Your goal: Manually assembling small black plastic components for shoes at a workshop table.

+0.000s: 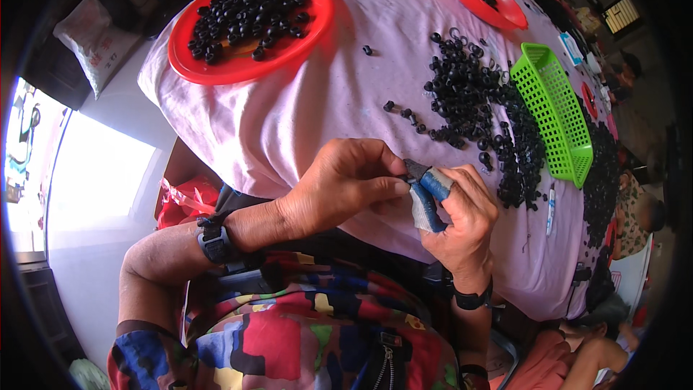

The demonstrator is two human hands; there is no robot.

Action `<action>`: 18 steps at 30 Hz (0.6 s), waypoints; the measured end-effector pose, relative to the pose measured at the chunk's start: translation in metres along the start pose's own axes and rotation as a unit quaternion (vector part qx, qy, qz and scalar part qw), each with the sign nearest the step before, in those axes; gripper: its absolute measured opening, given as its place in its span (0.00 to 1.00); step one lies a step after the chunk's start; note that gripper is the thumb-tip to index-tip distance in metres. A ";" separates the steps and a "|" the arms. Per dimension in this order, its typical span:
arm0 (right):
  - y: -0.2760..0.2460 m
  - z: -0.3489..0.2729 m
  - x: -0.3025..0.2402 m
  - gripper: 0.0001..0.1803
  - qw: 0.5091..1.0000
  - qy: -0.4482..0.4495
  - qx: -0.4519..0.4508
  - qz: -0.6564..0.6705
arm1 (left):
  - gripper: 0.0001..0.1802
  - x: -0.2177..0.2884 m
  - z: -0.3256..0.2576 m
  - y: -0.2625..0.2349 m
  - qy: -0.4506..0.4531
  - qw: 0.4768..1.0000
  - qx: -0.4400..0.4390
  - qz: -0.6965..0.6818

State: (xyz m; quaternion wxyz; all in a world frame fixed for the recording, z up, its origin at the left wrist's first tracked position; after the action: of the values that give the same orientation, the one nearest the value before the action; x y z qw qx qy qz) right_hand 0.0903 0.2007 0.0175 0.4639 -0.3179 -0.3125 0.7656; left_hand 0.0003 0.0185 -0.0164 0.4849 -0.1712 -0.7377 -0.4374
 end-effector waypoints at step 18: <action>0.011 -0.003 -0.002 0.07 0.994 0.090 -0.018 0.053 | 0.13 0.009 0.001 0.004 -0.050 0.990 0.057 0.119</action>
State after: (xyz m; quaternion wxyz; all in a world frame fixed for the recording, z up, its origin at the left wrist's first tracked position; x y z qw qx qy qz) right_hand 0.0875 0.1954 0.0071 0.4429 -0.4102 -0.2657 0.7517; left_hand -0.0016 0.0206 -0.0072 0.5052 -0.2512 -0.7592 -0.3245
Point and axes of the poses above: each hand's wrist, its own z-axis towards the middle knuckle, its own y-axis out of the palm, x = y × z, the point moved 1 cm from there along z, towards the middle knuckle, and after that the axes turned 8 degrees about -z, right-handed, at the moved point
